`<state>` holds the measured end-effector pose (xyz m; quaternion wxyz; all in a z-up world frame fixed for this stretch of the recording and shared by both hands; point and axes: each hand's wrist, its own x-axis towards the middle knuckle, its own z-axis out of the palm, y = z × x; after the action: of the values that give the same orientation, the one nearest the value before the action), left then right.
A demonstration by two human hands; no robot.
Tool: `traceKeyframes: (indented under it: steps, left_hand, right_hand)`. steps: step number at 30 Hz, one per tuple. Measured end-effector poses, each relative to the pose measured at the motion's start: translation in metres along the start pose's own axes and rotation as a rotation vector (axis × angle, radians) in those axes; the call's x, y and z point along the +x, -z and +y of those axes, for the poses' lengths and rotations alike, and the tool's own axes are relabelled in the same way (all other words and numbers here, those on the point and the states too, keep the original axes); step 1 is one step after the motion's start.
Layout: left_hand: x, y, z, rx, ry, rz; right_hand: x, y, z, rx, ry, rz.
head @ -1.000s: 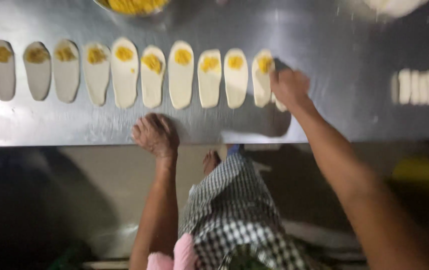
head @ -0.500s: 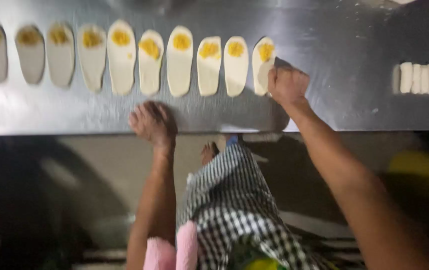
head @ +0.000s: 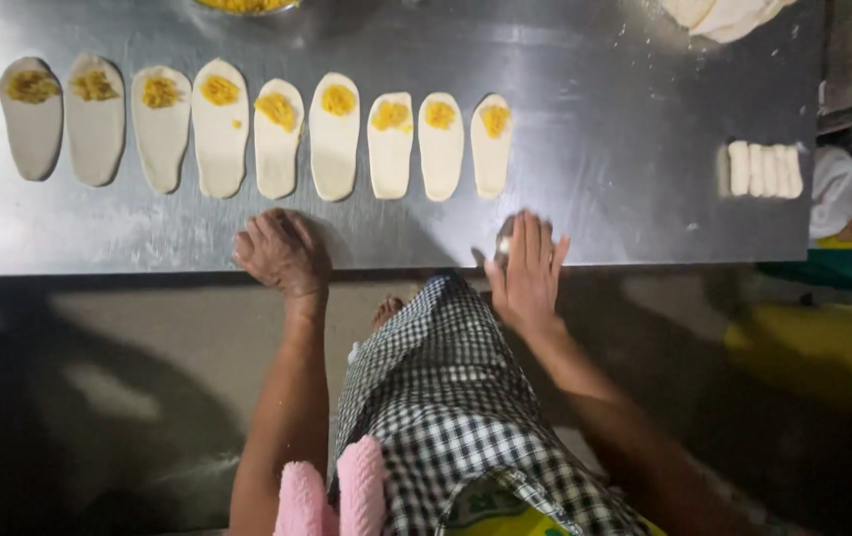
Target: Applying a yellow filling onto strips of dough and rolling them into small bread buns on a metal table.
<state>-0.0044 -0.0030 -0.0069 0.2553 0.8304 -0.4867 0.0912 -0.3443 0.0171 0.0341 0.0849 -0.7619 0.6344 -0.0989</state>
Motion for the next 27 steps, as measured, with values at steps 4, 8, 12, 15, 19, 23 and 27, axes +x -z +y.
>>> traceKeyframes:
  steps: [4,8,12,15,19,23,27]
  left_hand:
    - [0.005,0.008,0.005,-0.003,0.000,-0.019]
    - [0.007,0.004,0.005,0.004,-0.010,-0.034]
    - [-0.003,0.000,0.001,0.019,-0.045,-0.014]
    - [-0.003,0.002,-0.005,0.021,-0.077,0.024]
    - [0.001,0.000,0.002,-0.077,-0.100,0.096]
    - [-0.001,-0.004,0.009,-0.066,-0.104,0.040]
    - [-0.002,-0.001,0.003,-0.007,-0.103,0.020]
  right_hand:
    - [-0.020,-0.026,0.019,0.072,0.023,-0.016]
    - [0.112,-0.016,0.040,-0.119,-0.013,-0.028]
    - [0.199,-0.010,0.053,-0.054,-0.102,0.044]
    - [0.162,-0.017,0.044,-0.127,-0.131,-0.008]
    - [0.052,0.017,0.028,-0.112,0.028,-0.127]
    - [0.017,0.020,0.112,0.107,0.101,-0.029]
    - [0.023,0.034,0.219,0.214,-0.194,0.379]
